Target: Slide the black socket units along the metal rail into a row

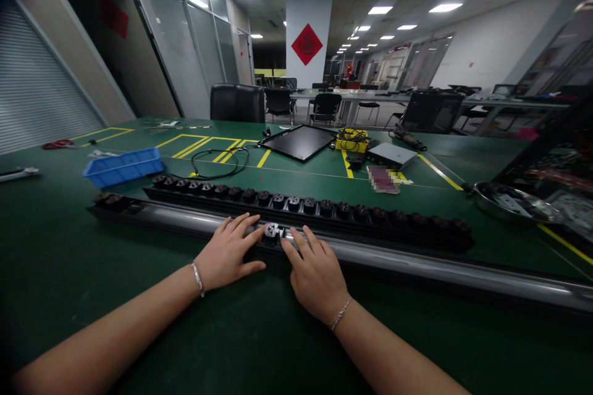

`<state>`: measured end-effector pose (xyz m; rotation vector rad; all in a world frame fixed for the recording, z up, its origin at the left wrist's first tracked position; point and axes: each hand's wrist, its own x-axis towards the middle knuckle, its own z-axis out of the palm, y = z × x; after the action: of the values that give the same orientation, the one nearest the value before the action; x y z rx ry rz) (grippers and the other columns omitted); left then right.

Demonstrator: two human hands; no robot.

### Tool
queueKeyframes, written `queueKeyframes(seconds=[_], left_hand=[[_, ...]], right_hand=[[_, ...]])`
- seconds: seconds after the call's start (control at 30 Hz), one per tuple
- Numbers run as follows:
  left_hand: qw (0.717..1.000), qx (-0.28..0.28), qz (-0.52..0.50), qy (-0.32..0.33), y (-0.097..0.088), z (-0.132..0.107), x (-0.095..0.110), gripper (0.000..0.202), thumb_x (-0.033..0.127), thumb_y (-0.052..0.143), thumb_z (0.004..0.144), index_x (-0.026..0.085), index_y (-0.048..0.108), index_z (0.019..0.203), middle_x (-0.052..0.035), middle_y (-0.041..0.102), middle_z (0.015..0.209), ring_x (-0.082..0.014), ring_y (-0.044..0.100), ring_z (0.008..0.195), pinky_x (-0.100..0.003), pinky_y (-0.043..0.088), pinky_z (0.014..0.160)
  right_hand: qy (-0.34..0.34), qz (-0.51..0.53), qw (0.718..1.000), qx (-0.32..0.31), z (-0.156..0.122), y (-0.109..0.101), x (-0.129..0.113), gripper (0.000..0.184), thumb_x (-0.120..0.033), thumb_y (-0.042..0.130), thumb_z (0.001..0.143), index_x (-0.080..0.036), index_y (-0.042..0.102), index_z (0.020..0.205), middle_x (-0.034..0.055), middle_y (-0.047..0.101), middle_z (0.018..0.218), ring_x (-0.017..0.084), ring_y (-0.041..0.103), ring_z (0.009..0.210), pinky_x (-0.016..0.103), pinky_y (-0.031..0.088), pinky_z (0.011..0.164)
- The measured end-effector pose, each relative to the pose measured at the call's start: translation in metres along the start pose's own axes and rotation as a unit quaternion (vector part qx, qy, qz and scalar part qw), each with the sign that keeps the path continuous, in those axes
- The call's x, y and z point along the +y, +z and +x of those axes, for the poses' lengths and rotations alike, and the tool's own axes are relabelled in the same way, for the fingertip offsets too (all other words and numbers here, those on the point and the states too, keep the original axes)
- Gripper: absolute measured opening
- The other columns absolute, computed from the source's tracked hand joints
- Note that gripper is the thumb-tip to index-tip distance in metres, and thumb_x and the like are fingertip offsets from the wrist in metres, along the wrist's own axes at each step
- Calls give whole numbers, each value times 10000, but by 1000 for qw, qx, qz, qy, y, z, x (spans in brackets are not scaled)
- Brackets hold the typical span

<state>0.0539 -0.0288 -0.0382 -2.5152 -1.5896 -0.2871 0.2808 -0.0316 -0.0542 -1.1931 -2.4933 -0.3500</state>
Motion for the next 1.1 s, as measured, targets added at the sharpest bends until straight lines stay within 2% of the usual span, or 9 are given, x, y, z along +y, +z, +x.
queueKeyframes(seconds=[0.23,0.4,0.63,0.77,0.9,1.0,1.1], left_hand=[[1000,7,9,-9,-6,7,5,693,624,583,705,378,398,1326,-109,446,1319,-335,374,1222,-678,231,975],[999,27,23,3,-6,10,6,671,623,593,696,390,429,1303,-91,472,1257,-320,401,1172,-656,172,1013],[999,35,28,7,-3,11,5,654,604,590,708,411,416,1308,-79,473,1225,-315,403,1152,-628,189,1015],[999,33,18,5,-3,12,5,663,566,563,745,374,366,1348,-87,473,1221,-304,413,1148,-589,232,1016],[999,37,3,-5,-3,12,5,647,551,550,757,303,398,1336,-89,483,1221,-290,422,1139,-545,254,1028],[999,45,-2,-4,-4,12,5,612,540,530,775,273,424,1315,-93,494,1215,-282,427,1135,-528,263,1032],[999,52,-6,2,-4,11,5,560,494,512,802,258,436,1305,-97,503,1215,-278,432,1132,-516,277,1027]], right_hand=[[2,16,1000,-2,0,-2,-2,650,-101,495,759,-378,414,1341,88,221,1479,275,269,1322,390,353,946],[7,4,1000,-23,3,-4,-6,673,-98,503,750,-387,400,1348,100,212,1480,306,280,1310,399,386,915],[32,-5,998,-57,9,-3,-11,610,-147,468,823,-398,360,1368,117,228,1469,325,289,1298,407,406,896],[33,-8,997,-69,10,-5,-12,567,-158,459,839,-376,388,1358,116,278,1448,309,296,1296,394,400,914],[32,-12,997,-73,10,-9,-11,550,-145,459,835,-352,419,1343,118,301,1438,298,298,1298,384,393,925],[31,-21,997,-61,9,-12,-11,546,-135,470,827,-352,438,1328,91,246,1470,291,301,1298,385,394,924],[11,-43,999,-28,7,-14,-10,511,-147,495,818,-336,485,1293,42,168,1500,308,235,1329,432,362,958]])
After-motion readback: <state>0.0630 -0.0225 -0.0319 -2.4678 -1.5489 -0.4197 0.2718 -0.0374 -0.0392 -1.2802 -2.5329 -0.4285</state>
